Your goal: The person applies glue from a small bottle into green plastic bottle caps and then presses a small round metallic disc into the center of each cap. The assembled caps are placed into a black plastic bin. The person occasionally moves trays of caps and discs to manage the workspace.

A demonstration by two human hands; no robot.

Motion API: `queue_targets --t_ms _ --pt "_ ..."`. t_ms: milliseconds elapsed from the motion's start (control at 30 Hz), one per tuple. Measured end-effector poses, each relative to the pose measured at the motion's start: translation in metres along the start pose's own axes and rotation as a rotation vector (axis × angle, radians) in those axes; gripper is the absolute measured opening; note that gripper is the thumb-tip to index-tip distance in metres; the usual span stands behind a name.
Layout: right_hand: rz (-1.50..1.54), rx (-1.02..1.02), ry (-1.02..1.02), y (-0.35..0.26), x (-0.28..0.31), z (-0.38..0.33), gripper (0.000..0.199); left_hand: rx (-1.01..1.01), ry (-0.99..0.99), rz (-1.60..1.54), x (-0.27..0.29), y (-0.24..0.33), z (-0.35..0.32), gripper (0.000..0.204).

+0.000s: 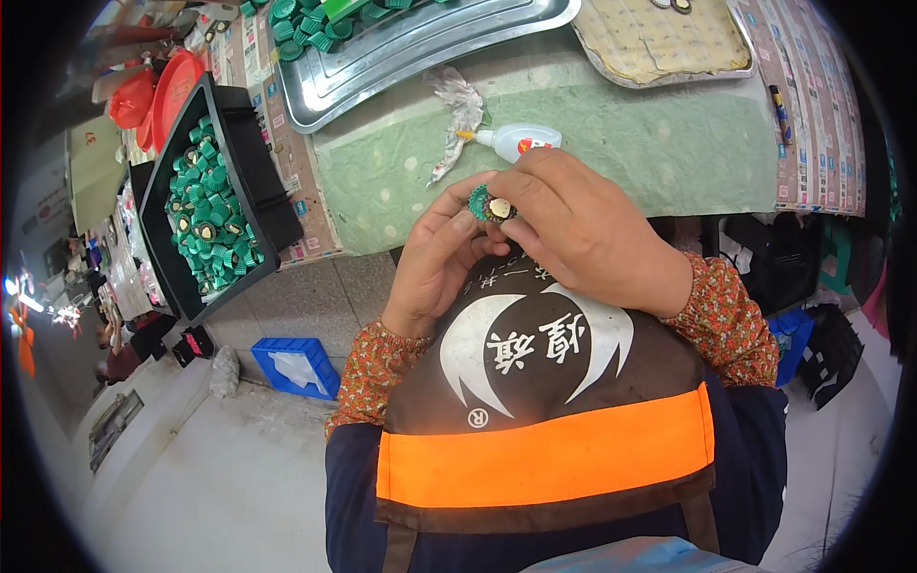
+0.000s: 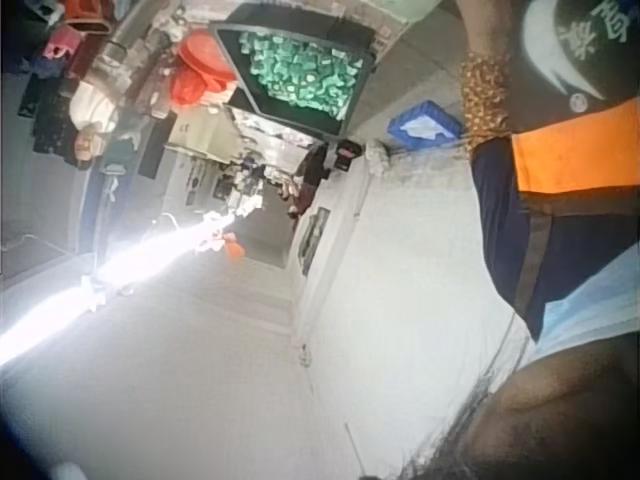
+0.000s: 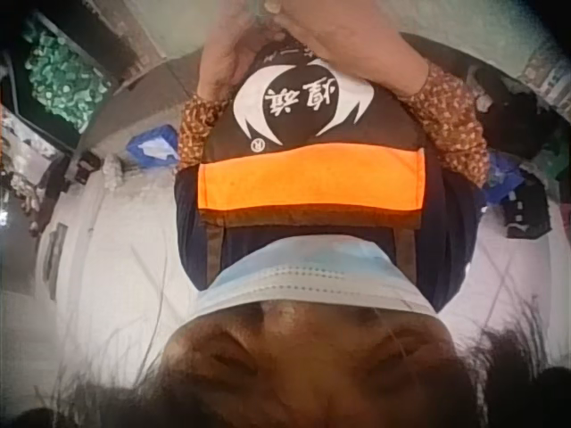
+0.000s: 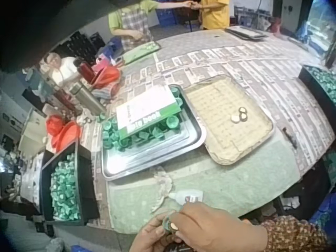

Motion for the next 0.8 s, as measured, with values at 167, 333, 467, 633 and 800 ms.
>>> queue_targets --t_ms 167,333,467,633,800 --pt "-0.055 0.033 0.004 -0.0014 -0.006 -0.0001 0.041 0.008 -0.002 0.028 0.0012 -0.0024 -0.0003 0.05" --pt "-0.069 0.026 -0.007 -0.0007 -0.0086 -0.0018 0.041 0.012 -0.001 0.048 0.0025 -0.0036 -0.0005 0.05" --pt "-0.051 0.011 0.008 0.0003 -0.0089 -0.0027 0.04 0.021 0.001 0.065 0.0024 -0.0036 0.0003 0.05" --pt "-0.047 0.033 0.01 0.002 -0.0089 -0.0042 0.038 0.038 -0.011 0.09 0.0018 -0.0031 -0.0006 0.05" --pt "-0.018 0.02 -0.017 0.0018 -0.0059 -0.0053 0.037 0.061 -0.017 0.107 -0.0001 -0.0022 -0.0001 0.05"
Point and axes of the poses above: each hand's wrist, its own z-axis towards the middle knuckle, its own x-axis out of the back of the hand, y = z × x, the point moved 6 cm from there along z, towards the middle knuckle, and after that the axes turned 4 degrees about -y, right-handed, at the moved point
